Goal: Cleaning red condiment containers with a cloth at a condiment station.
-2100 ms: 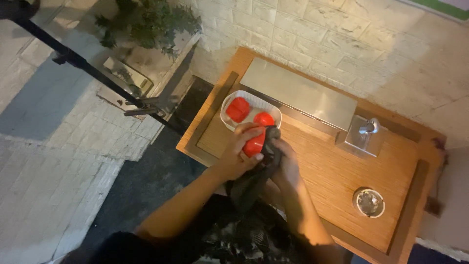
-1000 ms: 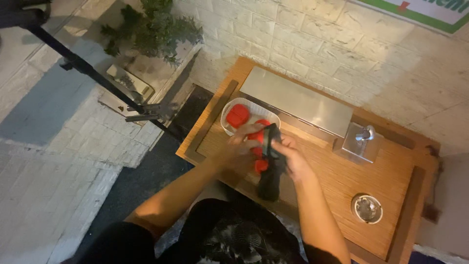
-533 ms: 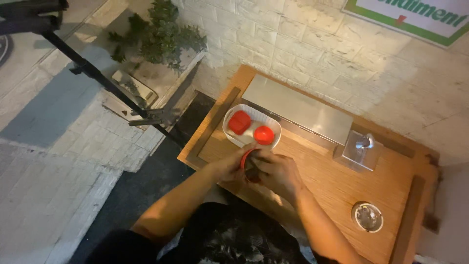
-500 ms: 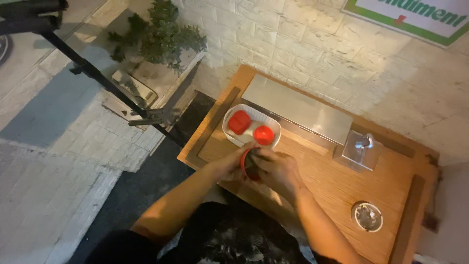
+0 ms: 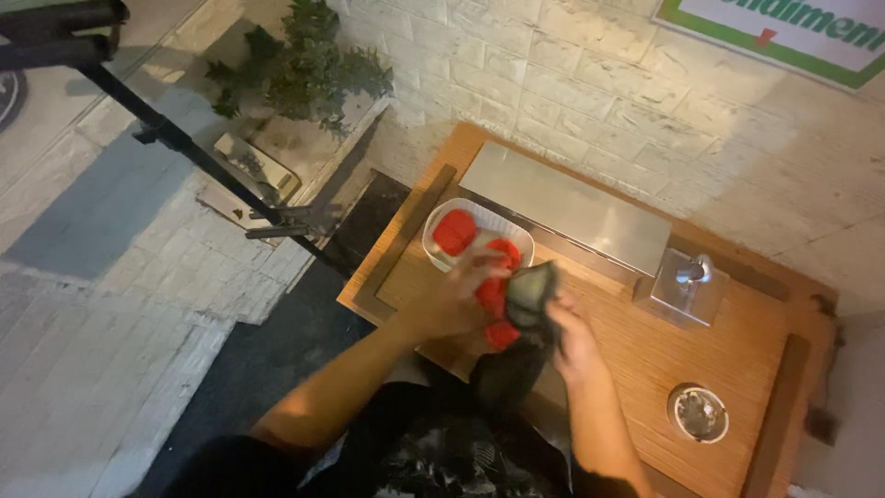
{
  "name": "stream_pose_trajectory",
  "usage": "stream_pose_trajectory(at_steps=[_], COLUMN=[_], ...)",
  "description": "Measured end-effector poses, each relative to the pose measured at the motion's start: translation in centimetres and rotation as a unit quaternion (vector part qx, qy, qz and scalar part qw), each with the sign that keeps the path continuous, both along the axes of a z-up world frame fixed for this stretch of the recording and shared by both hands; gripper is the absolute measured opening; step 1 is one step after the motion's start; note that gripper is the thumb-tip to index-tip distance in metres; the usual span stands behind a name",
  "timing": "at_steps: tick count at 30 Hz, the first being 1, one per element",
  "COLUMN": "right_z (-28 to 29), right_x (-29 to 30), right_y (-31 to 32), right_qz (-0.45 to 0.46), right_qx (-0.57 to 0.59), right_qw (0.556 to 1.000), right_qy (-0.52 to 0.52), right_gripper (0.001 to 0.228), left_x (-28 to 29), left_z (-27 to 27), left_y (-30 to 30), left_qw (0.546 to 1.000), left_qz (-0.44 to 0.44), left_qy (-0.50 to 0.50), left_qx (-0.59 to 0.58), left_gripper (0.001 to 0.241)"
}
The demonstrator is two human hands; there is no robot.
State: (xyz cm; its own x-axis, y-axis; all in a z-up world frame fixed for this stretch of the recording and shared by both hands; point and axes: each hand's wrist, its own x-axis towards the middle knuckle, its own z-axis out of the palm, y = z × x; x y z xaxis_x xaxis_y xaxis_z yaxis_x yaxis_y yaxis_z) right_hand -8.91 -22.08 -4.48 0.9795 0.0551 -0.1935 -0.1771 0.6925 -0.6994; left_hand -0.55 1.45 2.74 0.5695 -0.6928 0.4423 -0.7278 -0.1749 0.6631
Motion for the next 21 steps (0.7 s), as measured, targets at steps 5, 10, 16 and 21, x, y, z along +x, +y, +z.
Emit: stream_pose_trajectory(at_steps=[5, 10, 16, 21], right_z=[4.0, 5.5, 8.6, 7.6], right_x=[-1.3, -1.0, -0.1, 0.4], right_y=[1.7, 5.0, 8.5, 11.0], right_qz=[-0.186, -0.171, -0.135, -0.129], right_qx=[-0.066, -0.231, -0.509, -0.569], right_qw=[0.979, 0.958, 0.82, 0.8], right_qy=[-0.048, 0.017, -0.224, -0.139], right_gripper=[0.026, 0.03, 0.044, 0.04], left_x=[0.6, -0.8, -1.1, -2.1], left_z=[-9.3, -7.1, -4.5, -0.7], left_y=[-0.8, -0.2, 2.3, 3.0], left_qw=[0.879, 0.738, 0.856, 0.838], left_qz=[0.056, 0.006, -0.04, 0.012], left_qy=[0.375, 0.573, 0.49, 0.501], left_qx=[-0.29, -0.355, -0.159, -0.215], left_gripper=[0.051, 0.044, 0.067, 0.082])
